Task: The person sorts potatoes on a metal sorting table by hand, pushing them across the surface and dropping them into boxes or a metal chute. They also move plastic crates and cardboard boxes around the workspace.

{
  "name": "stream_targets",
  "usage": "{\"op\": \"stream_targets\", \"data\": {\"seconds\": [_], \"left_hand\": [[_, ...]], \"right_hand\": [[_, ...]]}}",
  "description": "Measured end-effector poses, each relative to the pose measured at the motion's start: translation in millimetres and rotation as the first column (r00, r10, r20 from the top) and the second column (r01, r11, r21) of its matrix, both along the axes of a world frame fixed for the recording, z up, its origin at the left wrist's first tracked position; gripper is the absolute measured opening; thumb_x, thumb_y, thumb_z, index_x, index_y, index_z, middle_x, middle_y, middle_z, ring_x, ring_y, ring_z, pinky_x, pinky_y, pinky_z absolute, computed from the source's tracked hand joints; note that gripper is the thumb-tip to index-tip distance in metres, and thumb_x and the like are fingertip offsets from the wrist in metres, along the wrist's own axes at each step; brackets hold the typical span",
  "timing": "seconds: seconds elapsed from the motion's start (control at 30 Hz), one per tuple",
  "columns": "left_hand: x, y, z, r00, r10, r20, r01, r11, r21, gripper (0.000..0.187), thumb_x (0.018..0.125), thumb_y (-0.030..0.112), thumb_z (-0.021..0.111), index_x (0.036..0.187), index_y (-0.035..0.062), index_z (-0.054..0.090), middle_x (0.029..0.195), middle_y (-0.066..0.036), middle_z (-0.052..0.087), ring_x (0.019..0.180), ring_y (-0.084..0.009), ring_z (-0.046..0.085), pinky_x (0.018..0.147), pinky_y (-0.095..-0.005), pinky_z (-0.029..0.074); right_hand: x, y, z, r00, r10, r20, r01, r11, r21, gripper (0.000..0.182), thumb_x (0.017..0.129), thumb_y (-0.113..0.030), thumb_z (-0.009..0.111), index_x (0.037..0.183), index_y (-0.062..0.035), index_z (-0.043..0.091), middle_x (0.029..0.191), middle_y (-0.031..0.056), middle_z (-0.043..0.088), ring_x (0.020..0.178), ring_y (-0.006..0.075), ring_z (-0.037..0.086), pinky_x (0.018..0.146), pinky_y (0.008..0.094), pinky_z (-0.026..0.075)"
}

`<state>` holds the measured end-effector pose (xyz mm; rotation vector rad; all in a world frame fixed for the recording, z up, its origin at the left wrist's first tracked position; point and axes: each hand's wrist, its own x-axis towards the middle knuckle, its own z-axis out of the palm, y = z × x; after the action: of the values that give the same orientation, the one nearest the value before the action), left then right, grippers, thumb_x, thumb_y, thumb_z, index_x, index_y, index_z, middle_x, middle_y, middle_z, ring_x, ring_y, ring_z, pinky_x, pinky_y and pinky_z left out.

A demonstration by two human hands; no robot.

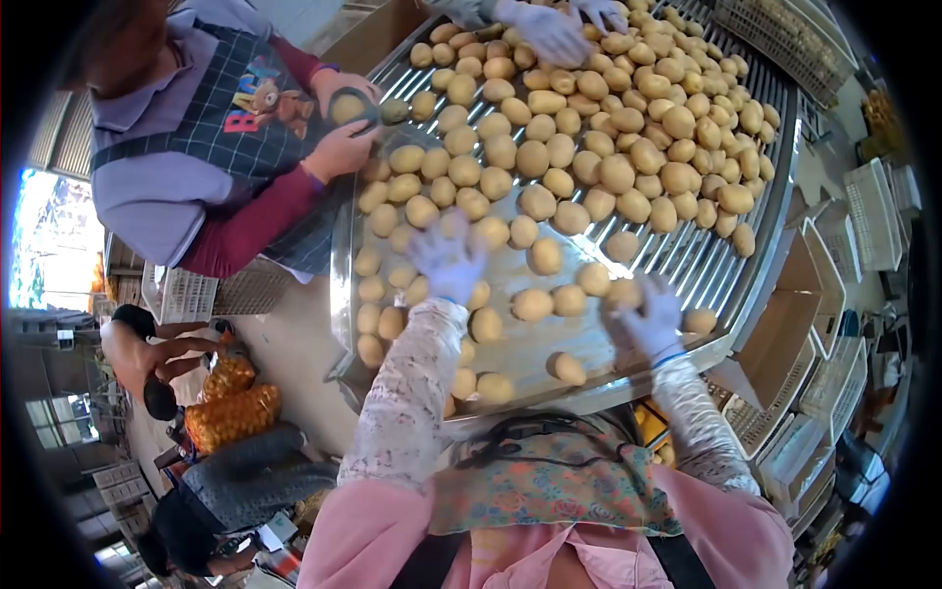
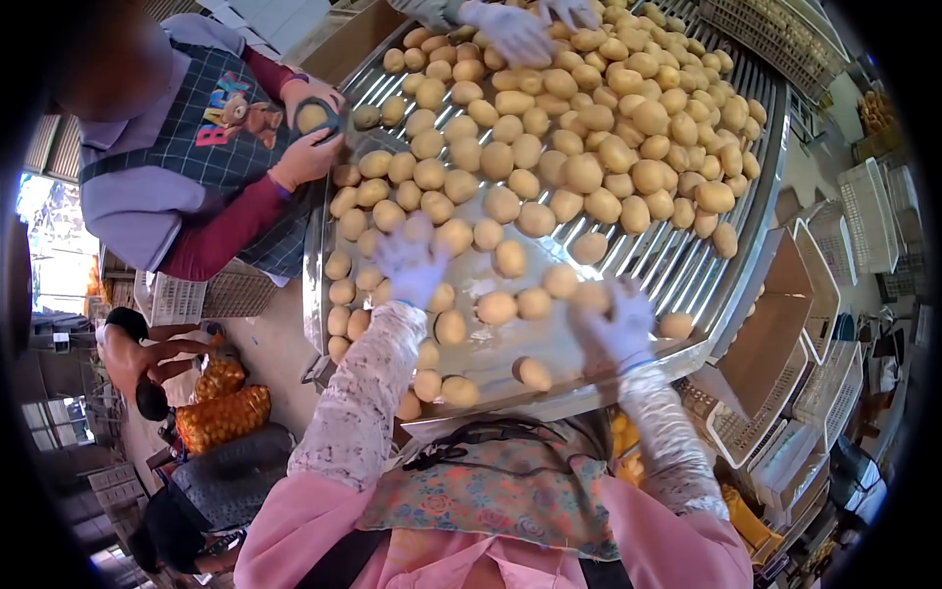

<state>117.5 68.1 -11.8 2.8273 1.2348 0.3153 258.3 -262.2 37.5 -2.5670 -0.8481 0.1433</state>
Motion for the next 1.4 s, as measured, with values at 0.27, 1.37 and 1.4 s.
{"op": "stream_targets", "data": {"seconds": [0.27,1.37,1.4], "left_hand": [[-131.3,-95.5,35.5,0.711,-0.681,0.175,0.693,0.635,-0.341,0.071,0.086,0.045,0.065,0.15,0.0188,0.049,0.156,-0.022,0.039,0.144,-0.0486,0.032,0.118,-0.0631,0.023],[-130.9,-114.0,54.5,0.776,-0.62,0.117,0.627,0.739,-0.248,0.063,0.09,0.035,0.066,0.145,0.0083,0.051,0.151,-0.023,0.045,0.139,-0.0446,0.041,0.116,-0.0597,0.027],[-137.9,-97.4,53.1,0.764,-0.638,0.096,0.639,0.725,-0.258,0.066,0.089,0.036,0.066,0.147,0.0098,0.05,0.152,-0.023,0.043,0.142,-0.0455,0.037,0.115,-0.0617,0.026]], "right_hand": [[97.1,87.6,6.9,0.98,0.122,0.158,-0.149,0.974,0.169,0.047,0.087,-0.04,0.069,0.127,-0.0135,0.066,0.129,0.0136,0.064,0.114,0.0348,0.062,0.102,0.0475,0.046],[23.5,136.3,-15.8,0.866,0.47,-0.168,-0.413,0.864,0.288,0.036,0.086,-0.029,0.071,0.115,-0.0092,0.065,0.121,0.0144,0.067,0.113,0.0332,0.065,0.09,0.0455,0.054],[20.4,108.6,-28.9,0.866,0.366,-0.34,-0.182,0.865,0.468,0.035,0.085,-0.025,0.073,0.115,-0.0091,0.067,0.118,0.0142,0.067,0.108,0.0296,0.066,0.089,0.0425,0.054]]}}
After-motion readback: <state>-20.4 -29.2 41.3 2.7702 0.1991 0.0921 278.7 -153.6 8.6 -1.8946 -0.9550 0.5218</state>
